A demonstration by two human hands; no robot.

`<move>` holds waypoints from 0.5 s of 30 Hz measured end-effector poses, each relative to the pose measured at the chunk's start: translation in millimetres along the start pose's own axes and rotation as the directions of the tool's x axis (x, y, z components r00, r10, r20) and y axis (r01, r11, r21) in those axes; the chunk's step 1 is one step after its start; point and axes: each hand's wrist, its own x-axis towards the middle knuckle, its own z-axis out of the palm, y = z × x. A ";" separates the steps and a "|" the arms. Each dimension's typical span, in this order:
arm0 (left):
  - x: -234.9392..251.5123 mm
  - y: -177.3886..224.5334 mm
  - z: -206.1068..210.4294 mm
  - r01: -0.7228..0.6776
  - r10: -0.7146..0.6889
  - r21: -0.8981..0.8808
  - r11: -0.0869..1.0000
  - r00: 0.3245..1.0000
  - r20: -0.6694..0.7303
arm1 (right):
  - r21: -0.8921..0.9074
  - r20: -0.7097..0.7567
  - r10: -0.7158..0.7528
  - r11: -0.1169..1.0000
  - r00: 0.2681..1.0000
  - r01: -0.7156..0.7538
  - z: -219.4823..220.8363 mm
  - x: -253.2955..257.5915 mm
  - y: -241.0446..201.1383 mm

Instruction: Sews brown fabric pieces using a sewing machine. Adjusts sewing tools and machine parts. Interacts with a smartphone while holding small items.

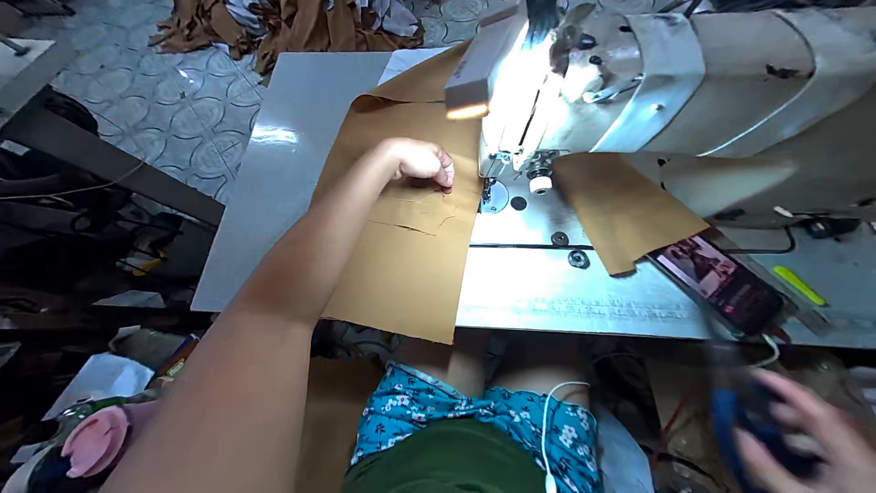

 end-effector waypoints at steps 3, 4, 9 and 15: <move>-1.6 3.9 -1.1 0.032 -0.032 0.030 0.999 0.999 -0.006 | -0.051 -0.120 -0.345 0.938 0.931 0.342 59.9 51.5 -72.5; -1.6 4.2 -1.5 0.041 -0.041 0.029 0.999 0.999 -0.008 | -0.068 -0.134 -0.394 0.919 0.909 0.388 78.5 74.0 -92.5; -0.9 5.4 -3.3 0.062 -0.062 0.026 0.998 0.998 0.011 | -0.151 0.287 -0.165 0.965 0.944 0.215 103.7 161.7 -170.0; 0.0 12.6 1.9 -0.038 0.088 0.286 0.958 0.982 -0.164 | -0.035 0.353 -0.163 0.982 0.921 0.187 119.7 174.0 -184.1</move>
